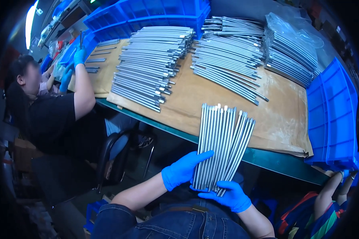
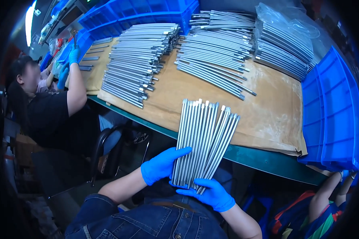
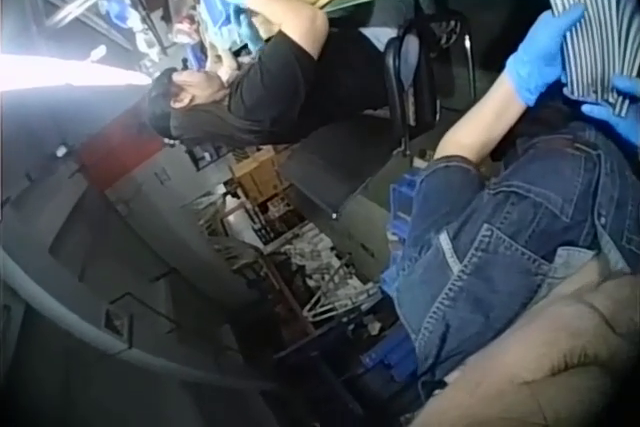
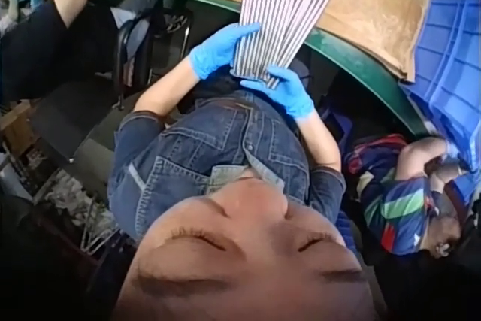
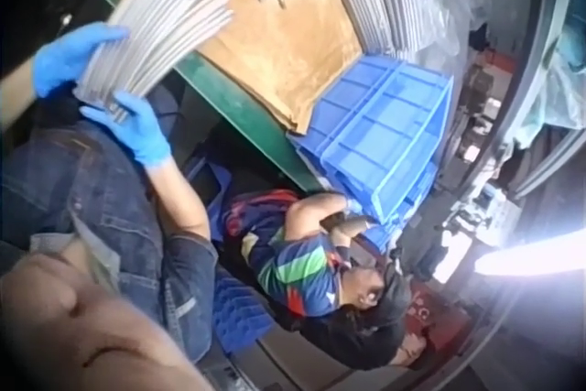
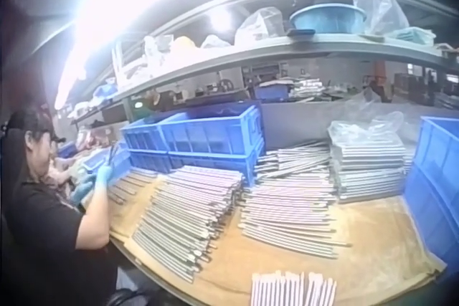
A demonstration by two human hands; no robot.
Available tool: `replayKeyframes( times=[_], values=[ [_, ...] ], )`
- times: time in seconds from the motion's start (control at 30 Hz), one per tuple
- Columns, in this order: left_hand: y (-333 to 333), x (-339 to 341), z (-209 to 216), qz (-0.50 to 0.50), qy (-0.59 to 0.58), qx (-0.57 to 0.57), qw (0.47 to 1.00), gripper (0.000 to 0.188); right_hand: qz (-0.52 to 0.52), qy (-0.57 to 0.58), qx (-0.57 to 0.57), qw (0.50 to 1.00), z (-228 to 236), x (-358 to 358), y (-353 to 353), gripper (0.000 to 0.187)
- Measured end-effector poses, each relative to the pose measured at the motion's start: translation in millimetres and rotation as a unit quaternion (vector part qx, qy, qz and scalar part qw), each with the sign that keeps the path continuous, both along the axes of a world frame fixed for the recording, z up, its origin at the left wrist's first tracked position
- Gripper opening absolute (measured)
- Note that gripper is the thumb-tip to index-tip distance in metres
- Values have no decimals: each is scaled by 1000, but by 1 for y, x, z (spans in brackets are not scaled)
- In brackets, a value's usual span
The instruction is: Sorting and arranging silver metal rods into bundles at a production workstation.
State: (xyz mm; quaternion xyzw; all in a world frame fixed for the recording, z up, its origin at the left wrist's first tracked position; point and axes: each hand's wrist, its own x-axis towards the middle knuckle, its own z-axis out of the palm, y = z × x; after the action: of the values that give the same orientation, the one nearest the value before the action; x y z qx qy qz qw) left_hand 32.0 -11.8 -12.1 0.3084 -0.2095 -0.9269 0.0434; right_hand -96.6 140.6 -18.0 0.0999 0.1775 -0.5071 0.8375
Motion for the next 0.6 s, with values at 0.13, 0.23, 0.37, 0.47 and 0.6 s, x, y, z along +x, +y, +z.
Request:
replayKeyframes(
  times=[0.13,0.23,0.37,0.47,0.6],
  values=[
    [19,10,7,9,-33,-63,997,40,-7,67,36,997,5,2,1,67],
    [25,15,9,28,-51,-88,994,38,-17,85,38,996,7,2,1,67],
    [23,17,5,47,-58,-95,993,38,-25,88,37,995,10,2,-1,68],
    [22,20,0,41,-40,-91,994,38,-23,90,38,995,10,1,2,68],
    [20,23,-4,40,-13,-61,997,39,-30,89,36,995,9,-1,4,67]
  ],
)
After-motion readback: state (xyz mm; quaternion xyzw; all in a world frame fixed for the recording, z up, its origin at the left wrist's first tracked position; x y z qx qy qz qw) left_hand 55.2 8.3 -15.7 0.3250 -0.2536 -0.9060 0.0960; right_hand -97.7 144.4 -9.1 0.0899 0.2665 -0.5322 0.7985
